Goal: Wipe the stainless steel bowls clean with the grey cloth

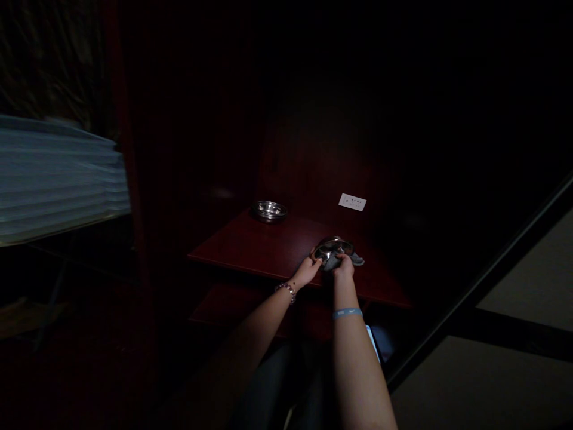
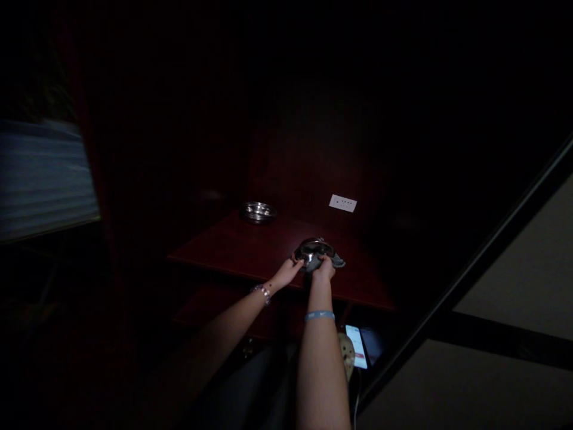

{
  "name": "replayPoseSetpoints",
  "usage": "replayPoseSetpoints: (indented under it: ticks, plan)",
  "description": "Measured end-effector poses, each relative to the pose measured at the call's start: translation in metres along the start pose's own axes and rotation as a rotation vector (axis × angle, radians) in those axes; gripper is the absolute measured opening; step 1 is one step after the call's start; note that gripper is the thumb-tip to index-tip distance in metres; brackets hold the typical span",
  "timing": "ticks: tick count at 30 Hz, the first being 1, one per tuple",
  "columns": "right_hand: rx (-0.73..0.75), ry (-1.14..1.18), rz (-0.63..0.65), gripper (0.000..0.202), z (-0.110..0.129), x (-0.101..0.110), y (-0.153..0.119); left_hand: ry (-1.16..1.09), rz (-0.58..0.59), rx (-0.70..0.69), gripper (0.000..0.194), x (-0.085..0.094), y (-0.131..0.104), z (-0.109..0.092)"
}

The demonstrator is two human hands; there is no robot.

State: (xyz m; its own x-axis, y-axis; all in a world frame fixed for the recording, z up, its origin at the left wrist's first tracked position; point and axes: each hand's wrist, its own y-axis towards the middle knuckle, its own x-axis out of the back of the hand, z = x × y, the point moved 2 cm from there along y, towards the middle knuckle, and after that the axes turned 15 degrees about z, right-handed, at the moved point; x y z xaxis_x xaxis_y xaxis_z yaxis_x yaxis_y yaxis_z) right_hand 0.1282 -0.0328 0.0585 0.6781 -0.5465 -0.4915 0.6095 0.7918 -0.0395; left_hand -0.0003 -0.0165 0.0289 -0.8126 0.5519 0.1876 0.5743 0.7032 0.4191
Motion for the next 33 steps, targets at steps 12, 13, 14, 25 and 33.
replayPoseSetpoints:
  ticks: [12,13,14,25,33]
  plan:
    - [0.363,-0.345,-0.219,0.024,0.033,0.001,-0.024,-0.083,0.006,-0.047,0.035,-0.001,-0.003,-0.005]
    - [0.403,-0.396,-0.211,0.023,0.035,0.000,-0.027,-0.131,0.020,-0.024,0.037,-0.002,-0.004,-0.004]
    - [0.448,-0.441,-0.192,0.022,0.038,-0.001,-0.030,-0.177,0.031,-0.004,0.038,-0.002,-0.004,-0.003]
    - [0.858,-1.190,0.207,0.047,0.044,-0.021,-0.057,-0.037,0.007,-0.084,0.050,0.003,0.001,0.004]
    - [0.957,-1.415,0.385,0.044,0.036,-0.033,-0.068,0.023,-0.004,0.001,0.028,0.003,0.004,0.009]
